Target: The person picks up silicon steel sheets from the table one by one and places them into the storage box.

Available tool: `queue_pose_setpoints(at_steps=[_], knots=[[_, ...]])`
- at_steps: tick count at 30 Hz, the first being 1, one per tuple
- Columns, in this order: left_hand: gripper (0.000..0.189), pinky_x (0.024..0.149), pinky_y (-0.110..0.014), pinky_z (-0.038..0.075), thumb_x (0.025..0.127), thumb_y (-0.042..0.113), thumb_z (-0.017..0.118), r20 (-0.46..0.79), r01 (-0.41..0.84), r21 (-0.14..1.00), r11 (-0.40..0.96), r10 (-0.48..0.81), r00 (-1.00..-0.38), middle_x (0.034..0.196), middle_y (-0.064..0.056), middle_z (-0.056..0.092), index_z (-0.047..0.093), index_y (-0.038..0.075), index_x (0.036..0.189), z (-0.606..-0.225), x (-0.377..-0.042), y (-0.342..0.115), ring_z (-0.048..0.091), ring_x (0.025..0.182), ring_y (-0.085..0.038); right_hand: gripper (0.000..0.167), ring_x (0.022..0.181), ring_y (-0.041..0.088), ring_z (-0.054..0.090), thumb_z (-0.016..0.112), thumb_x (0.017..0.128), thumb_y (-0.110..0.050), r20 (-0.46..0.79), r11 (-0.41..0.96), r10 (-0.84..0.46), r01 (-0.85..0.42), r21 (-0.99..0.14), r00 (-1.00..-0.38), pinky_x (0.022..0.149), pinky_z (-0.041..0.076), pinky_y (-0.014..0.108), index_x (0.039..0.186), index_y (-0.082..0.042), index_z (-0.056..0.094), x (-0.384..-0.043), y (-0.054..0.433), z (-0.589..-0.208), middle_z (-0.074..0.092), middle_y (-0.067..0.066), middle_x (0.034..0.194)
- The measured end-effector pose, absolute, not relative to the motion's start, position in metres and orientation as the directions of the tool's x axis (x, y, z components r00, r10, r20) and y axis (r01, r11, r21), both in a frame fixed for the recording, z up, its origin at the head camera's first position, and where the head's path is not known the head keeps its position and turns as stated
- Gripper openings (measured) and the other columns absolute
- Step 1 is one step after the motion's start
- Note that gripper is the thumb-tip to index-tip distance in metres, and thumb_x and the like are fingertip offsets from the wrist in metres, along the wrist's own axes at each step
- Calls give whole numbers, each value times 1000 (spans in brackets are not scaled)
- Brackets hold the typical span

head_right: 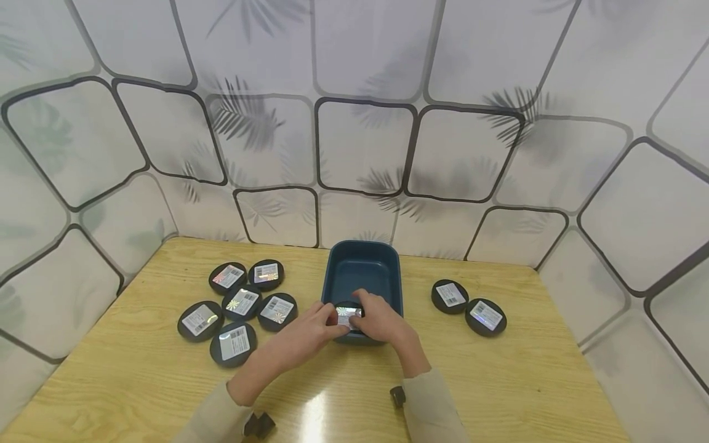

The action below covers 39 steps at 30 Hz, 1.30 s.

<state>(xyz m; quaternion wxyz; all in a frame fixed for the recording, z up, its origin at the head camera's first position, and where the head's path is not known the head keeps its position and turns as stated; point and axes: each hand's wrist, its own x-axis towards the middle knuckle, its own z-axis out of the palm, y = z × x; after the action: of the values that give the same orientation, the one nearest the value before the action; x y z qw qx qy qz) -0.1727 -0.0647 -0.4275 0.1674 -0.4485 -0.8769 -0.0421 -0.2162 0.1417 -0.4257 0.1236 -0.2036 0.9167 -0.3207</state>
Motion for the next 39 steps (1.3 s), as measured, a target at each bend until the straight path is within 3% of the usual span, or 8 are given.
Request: queue_pose_setpoints(at_steps=[10, 24, 31, 39], knots=[[26, 68, -24, 38, 94, 9, 65, 325, 800, -64, 597, 770, -549, 95, -1, 52, 74, 27, 110, -428, -173, -64, 40, 79, -15, 47, 82, 13, 63, 63, 97, -12, -108, 720, -420, -258, -645, -901, 74, 52, 36, 139, 2, 48, -217, 141, -425, 65, 18, 120], [25, 67, -23, 38, 95, 10, 64, 328, 799, -70, 597, 770, -547, 95, -1, 52, 74, 27, 111, -429, -174, -63, 41, 79, -15, 47, 72, 13, 59, 62, 97, -12, -103, 739, -401, -256, -623, -910, 67, 49, 33, 139, 3, 47, -213, 141, -422, 68, 14, 106], [26, 66, -23, 36, 95, 9, 64, 308, 794, -42, 607, 764, -567, 95, -1, 51, 74, 27, 112, -428, -173, -63, 39, 79, -15, 47, 92, 24, 66, 63, 97, -15, -92, 758, -370, -244, -605, -924, 79, 54, 41, 139, 1, 49, -210, 142, -421, 66, 18, 116], [28, 65, -22, 35, 95, 9, 64, 304, 793, -37, 608, 763, -570, 95, -1, 51, 74, 27, 113, -428, -173, -63, 38, 78, -14, 48, 113, 34, 63, 65, 97, -16, -61, 734, -352, -235, -638, -934, 87, 54, 47, 139, 1, 49, -204, 147, -422, 64, 19, 123]])
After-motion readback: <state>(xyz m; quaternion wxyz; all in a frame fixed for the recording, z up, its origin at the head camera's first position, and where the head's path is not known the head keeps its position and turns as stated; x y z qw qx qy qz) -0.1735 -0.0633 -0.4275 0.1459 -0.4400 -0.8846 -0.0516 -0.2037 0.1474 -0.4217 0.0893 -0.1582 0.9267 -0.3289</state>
